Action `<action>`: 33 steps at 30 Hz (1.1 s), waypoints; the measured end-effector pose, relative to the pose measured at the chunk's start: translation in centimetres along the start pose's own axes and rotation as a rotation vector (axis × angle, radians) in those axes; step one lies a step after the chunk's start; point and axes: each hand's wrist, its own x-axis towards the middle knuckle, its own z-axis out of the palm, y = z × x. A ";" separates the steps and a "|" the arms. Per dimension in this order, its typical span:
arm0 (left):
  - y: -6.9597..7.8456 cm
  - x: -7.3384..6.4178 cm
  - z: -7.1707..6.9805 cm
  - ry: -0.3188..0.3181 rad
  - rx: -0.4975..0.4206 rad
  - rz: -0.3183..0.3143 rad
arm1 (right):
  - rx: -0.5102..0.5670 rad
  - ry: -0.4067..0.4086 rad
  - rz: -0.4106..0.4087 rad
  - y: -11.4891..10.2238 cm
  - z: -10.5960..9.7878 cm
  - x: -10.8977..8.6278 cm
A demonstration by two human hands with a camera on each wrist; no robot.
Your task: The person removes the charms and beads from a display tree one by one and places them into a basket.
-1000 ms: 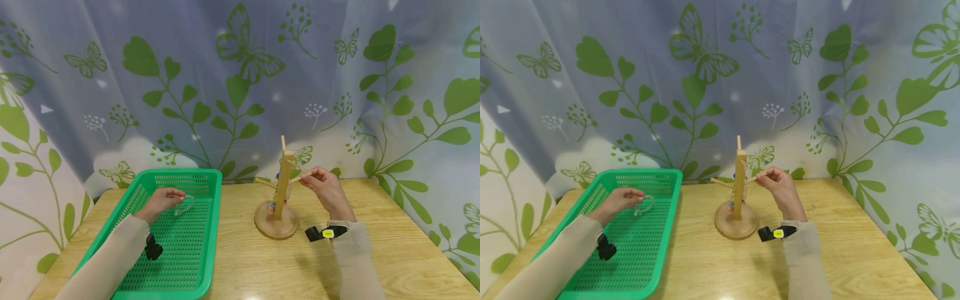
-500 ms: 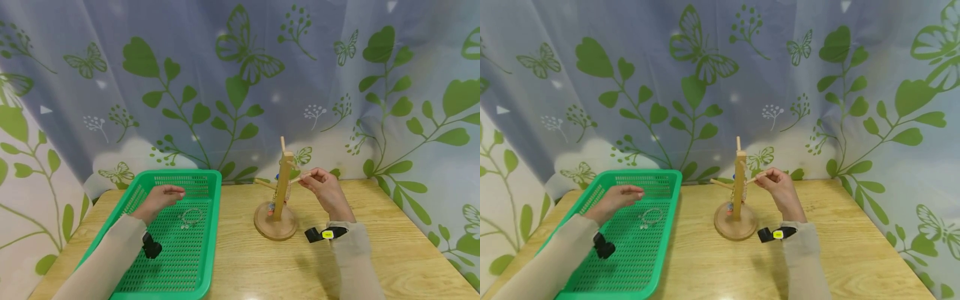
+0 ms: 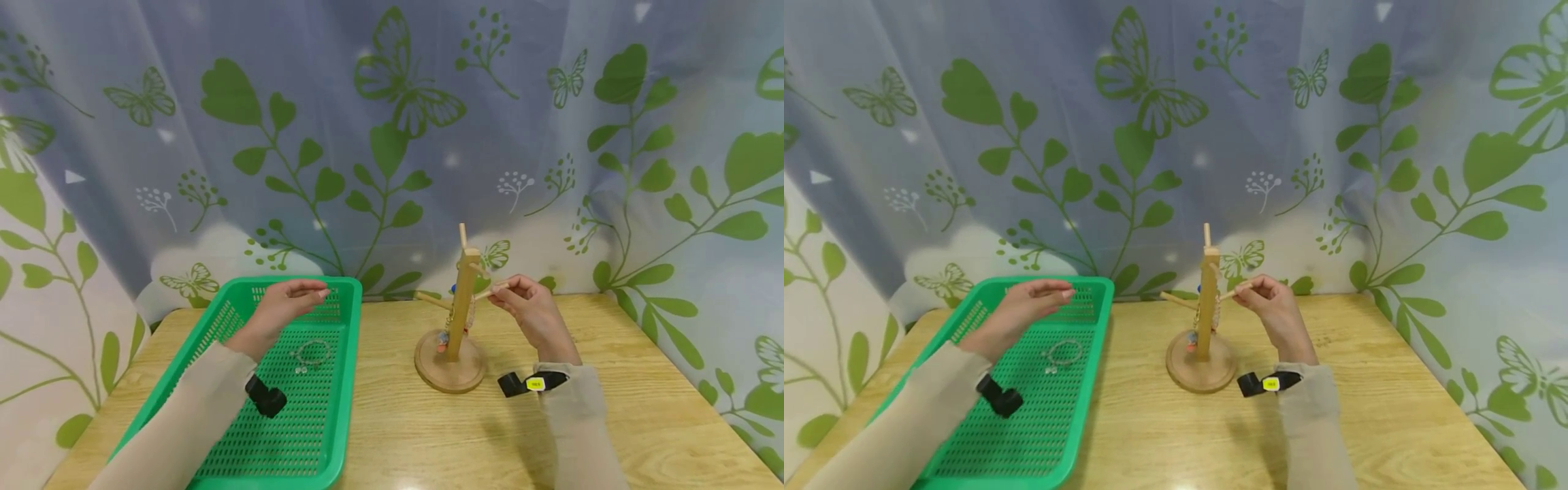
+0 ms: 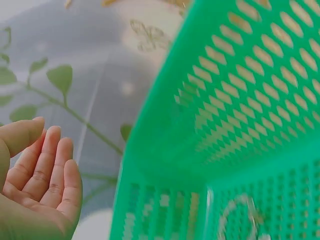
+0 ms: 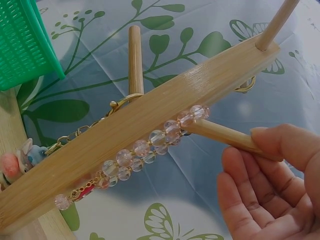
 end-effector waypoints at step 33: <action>3.0 0.5 13.4 -0.004 -0.214 -0.042 | -0.041 0.007 0.018 0.0 0.0 0.1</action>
